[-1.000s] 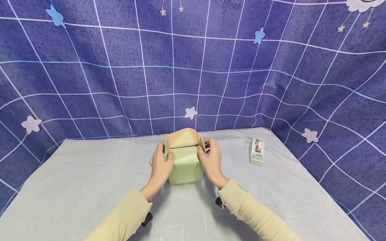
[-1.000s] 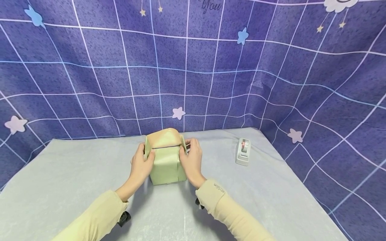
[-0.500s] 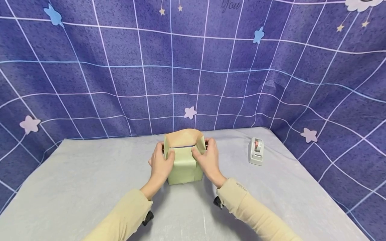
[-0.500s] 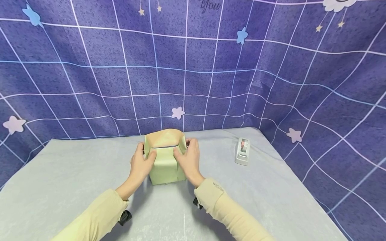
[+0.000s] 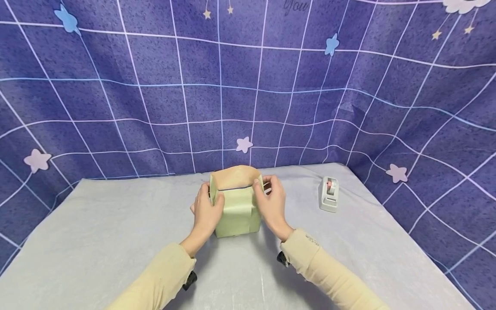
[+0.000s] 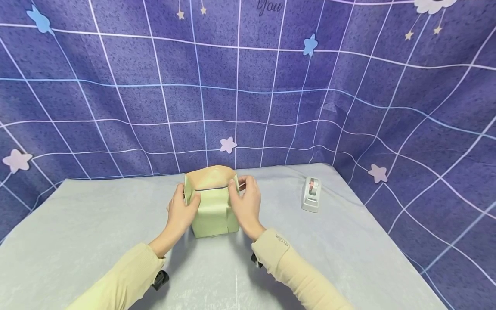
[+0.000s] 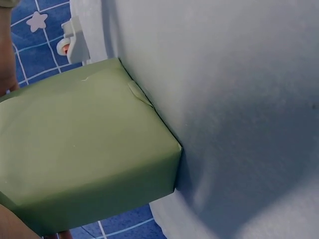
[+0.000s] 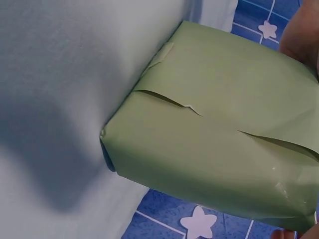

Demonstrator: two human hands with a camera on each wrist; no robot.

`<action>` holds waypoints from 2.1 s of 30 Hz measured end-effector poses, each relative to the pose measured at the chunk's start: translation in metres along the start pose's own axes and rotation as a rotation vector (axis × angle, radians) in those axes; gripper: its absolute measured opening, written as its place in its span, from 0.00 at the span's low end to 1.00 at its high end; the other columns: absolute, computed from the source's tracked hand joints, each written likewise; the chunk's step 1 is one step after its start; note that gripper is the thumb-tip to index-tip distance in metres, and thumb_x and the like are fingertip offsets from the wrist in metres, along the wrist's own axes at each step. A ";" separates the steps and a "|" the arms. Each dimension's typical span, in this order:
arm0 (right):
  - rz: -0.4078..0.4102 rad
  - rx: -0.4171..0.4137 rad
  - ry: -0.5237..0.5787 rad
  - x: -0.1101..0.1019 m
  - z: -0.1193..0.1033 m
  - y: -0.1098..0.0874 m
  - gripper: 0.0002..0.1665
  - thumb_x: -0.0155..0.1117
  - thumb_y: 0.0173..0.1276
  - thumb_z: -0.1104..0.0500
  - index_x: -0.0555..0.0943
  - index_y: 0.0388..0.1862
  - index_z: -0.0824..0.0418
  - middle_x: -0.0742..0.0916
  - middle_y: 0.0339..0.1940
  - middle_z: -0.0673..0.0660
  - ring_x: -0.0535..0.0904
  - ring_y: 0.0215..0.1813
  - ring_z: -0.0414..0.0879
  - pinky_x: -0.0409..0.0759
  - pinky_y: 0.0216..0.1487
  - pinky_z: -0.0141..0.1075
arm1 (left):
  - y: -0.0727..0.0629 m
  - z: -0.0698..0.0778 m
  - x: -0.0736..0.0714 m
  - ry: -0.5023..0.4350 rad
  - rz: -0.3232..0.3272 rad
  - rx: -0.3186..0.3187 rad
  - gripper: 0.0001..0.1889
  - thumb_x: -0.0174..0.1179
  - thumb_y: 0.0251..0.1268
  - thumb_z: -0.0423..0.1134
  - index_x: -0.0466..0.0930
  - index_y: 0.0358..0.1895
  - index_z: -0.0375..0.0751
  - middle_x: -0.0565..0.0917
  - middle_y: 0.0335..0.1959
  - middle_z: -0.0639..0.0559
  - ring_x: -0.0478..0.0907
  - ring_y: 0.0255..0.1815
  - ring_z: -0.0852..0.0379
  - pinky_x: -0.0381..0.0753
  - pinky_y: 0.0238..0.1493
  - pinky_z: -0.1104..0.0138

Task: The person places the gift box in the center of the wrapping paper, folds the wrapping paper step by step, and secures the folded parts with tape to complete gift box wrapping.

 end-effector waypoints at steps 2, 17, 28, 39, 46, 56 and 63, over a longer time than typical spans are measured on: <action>0.027 -0.035 0.012 -0.002 -0.003 0.001 0.07 0.58 0.61 0.59 0.75 0.30 0.63 0.80 0.29 0.56 0.74 0.31 0.47 0.74 0.33 0.41 | 0.000 0.000 0.000 0.003 0.001 0.000 0.16 0.51 0.61 0.38 0.69 0.51 0.36 0.76 0.46 0.41 0.71 0.47 0.43 0.54 0.53 0.50; 0.031 -0.137 -0.039 -0.009 -0.006 -0.003 0.07 0.64 0.59 0.59 0.78 0.31 0.63 0.81 0.32 0.57 0.78 0.33 0.50 0.74 0.33 0.40 | -0.001 0.004 -0.002 0.045 0.031 0.037 0.17 0.52 0.60 0.37 0.69 0.51 0.35 0.77 0.44 0.40 0.72 0.48 0.41 0.55 0.51 0.51; -0.033 -0.149 -0.023 -0.015 0.003 -0.015 0.06 0.59 0.61 0.60 0.77 0.32 0.64 0.82 0.32 0.57 0.79 0.35 0.48 0.77 0.34 0.45 | -0.002 0.004 -0.001 0.045 0.030 0.063 0.16 0.51 0.61 0.37 0.70 0.51 0.35 0.76 0.40 0.41 0.71 0.44 0.42 0.55 0.50 0.52; -0.083 -0.195 0.046 -0.019 -0.015 -0.018 0.09 0.53 0.66 0.68 0.81 0.30 0.68 0.84 0.30 0.60 0.78 0.34 0.47 0.75 0.37 0.30 | -0.002 0.004 -0.003 0.056 0.022 0.046 0.16 0.51 0.61 0.37 0.70 0.51 0.35 0.76 0.40 0.41 0.71 0.43 0.42 0.55 0.49 0.52; -0.162 -0.004 0.169 -0.018 -0.014 -0.010 0.07 0.52 0.65 0.71 0.78 0.33 0.74 0.82 0.34 0.67 0.76 0.36 0.44 0.75 0.39 0.27 | -0.002 0.003 -0.003 0.065 0.029 0.047 0.17 0.52 0.61 0.38 0.70 0.51 0.35 0.77 0.41 0.40 0.72 0.45 0.41 0.56 0.49 0.52; -0.404 0.285 0.297 0.011 0.033 -0.008 0.18 0.46 0.72 0.56 0.70 0.51 0.69 0.76 0.47 0.62 0.72 0.40 0.39 0.71 0.44 0.30 | -0.003 0.002 -0.003 0.065 0.035 0.054 0.17 0.52 0.61 0.38 0.70 0.51 0.35 0.77 0.41 0.41 0.72 0.46 0.41 0.55 0.49 0.52; -0.488 0.300 0.211 0.018 0.031 -0.010 0.23 0.51 0.69 0.48 0.69 0.53 0.64 0.76 0.51 0.61 0.72 0.50 0.48 0.71 0.48 0.34 | -0.003 0.003 -0.003 0.073 0.042 0.056 0.16 0.52 0.60 0.38 0.70 0.51 0.36 0.77 0.42 0.41 0.72 0.46 0.42 0.56 0.49 0.52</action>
Point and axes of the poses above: each hand's wrist, its own y-axis towards the middle knuckle, its own x-axis out of the palm, z = x × y, the point moved 6 cm from there along y, towards the middle knuckle
